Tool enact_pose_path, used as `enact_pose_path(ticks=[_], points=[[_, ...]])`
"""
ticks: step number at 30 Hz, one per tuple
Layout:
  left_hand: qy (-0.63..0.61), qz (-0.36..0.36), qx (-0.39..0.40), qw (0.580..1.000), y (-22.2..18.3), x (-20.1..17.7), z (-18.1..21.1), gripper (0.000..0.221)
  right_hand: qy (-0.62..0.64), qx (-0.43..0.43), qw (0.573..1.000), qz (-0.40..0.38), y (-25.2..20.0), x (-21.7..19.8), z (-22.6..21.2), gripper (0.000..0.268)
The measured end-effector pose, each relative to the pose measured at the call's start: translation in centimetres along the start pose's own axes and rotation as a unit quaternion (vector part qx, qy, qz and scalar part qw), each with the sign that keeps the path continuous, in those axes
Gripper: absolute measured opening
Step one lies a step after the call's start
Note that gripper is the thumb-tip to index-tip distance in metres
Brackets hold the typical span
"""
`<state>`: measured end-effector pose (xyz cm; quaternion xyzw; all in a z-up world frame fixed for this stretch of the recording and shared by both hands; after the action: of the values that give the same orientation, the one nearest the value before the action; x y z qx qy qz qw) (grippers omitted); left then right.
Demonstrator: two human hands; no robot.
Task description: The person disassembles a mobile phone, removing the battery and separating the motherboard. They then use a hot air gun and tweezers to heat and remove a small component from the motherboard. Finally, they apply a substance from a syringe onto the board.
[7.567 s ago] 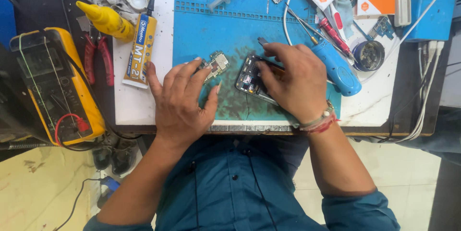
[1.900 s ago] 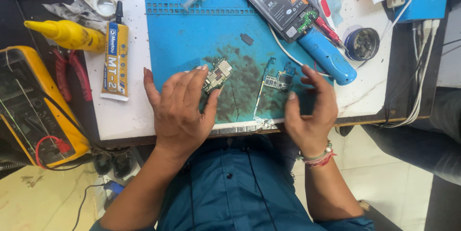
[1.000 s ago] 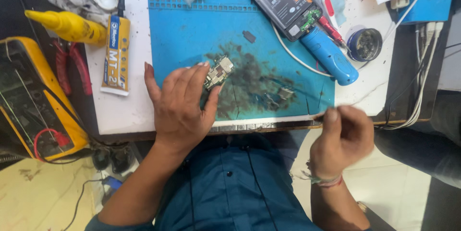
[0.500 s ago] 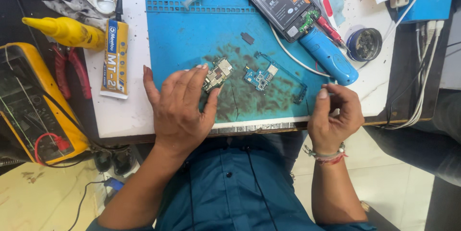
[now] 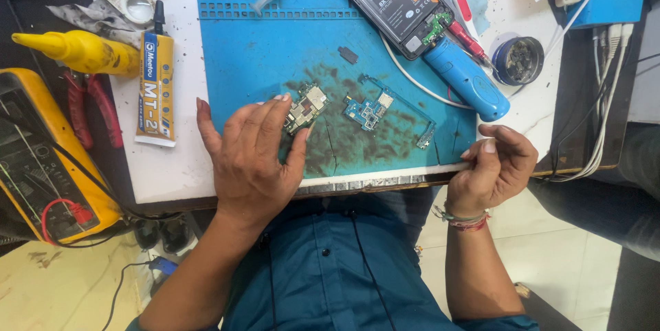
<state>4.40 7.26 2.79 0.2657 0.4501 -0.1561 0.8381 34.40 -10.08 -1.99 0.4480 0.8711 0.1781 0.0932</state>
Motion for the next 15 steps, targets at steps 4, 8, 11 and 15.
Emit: enact_pose_path(ticks=[4,8,11,15], points=[[0.003,-0.001,0.001,1.0,-0.02,0.04,0.0,0.047,0.013,0.001,1.0,0.003,-0.1,-0.28,0.15,0.022],[0.002,-0.001,0.001,1.0,-0.05,0.0,0.01,0.046,0.016,-0.004,1.0,0.002,-0.1,-0.29,0.16,0.022],[0.004,0.0,0.002,1.0,-0.01,-0.03,0.02,0.046,-0.002,-0.009,1.0,0.001,-0.15,-0.3,0.11,0.022],[0.004,0.0,0.001,1.0,-0.03,-0.02,0.0,0.046,0.005,-0.021,1.0,-0.005,-0.06,-0.32,0.11,0.023]])
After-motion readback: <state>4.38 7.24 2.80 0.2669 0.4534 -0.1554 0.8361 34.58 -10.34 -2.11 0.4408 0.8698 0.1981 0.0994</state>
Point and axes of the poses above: each hand's wrist, its own y-axis towards the middle knuckle, its own x-axis out of the palm, z = x × y, the point moved 9 cm from there along y, towards the middle knuckle, and after that the axes turned 2 degrees about -z, right-handed, at the moved point
